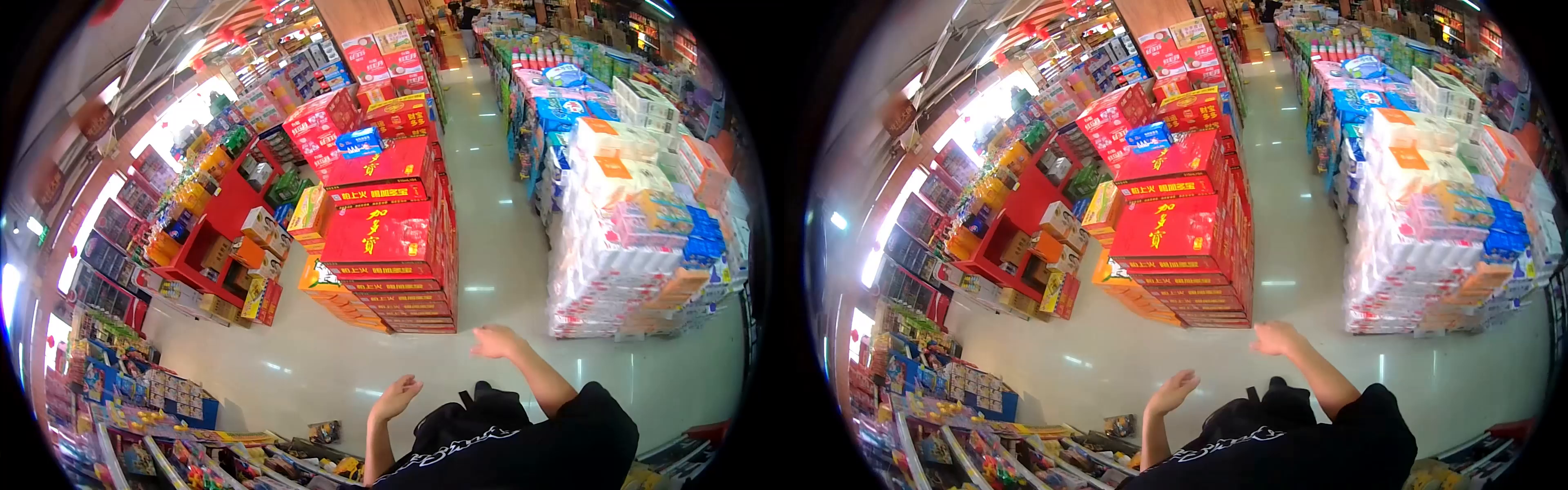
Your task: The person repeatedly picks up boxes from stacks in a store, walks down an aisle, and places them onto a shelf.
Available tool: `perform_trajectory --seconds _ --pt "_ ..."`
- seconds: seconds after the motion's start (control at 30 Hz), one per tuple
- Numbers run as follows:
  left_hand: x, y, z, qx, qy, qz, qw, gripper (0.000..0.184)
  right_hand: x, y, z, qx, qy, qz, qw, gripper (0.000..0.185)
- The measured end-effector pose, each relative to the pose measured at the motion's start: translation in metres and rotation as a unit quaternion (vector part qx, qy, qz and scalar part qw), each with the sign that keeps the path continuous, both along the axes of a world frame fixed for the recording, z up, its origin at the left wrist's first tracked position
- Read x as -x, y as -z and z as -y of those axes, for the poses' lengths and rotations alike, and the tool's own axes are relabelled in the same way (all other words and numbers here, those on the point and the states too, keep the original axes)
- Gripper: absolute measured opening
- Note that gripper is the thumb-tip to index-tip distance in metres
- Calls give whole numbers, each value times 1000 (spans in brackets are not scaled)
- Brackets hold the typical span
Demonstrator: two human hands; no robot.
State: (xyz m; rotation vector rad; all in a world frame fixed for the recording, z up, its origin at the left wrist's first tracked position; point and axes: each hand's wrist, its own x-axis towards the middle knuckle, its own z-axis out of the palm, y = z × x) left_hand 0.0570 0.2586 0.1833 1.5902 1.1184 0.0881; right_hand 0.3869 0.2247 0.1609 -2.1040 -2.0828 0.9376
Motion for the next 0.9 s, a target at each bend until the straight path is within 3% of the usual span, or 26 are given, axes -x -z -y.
perform_trajectory --seconds 0.1,0.2,0.3,0.37,0.4,0.5,0.6,0.67,0.7,0.8,0.87,0.9 --pt "-26 4 -57 -111 -29 -83 990 71 -14 -37 -64 -36 36 -18 999 61" --pt "-44 15 -121 -113 -68 -15 991 71 -30 -42 -125 -154 69 -62 984 65" --pt "-57 14 -194 -152 -60 -48 985 71 -47 -32 -189 -237 81 -59 966 68" --pt "-58 15 -258 -96 -27 -5 995 71 -58 -39 -225 -285 91 -53 953 70" --pt "-63 9 -291 -69 -10 19 997 71 -62 -45 -244 -274 108 -75 953 73" --pt "-88 -30 -367 -102 -114 69 986 81 -74 -67 -299 -274 131 -134 943 75" --pt "-110 -35 -457 -205 -131 117 963 93 -92 -69 -363 -312 117 -176 926 75" --pt "-130 -60 -512 -217 -73 150 962 102 -101 -85 -398 -277 129 -246 920 75" --pt "-142 -65 -540 -264 -44 178 947 103 -105 -91 -415 -258 133 -282 915 75" --pt "-176 -68 -621 -209 -105 175 956 77 -115 -102 -466 -225 99 -330 911 77" --pt "-204 -88 -659 -238 -134 197 941 75 -129 -91 -511 -245 61 -332 909 81" --pt "-216 -96 -676 -235 -146 210 938 84 -135 -90 -532 -242 64 -341 906 82"
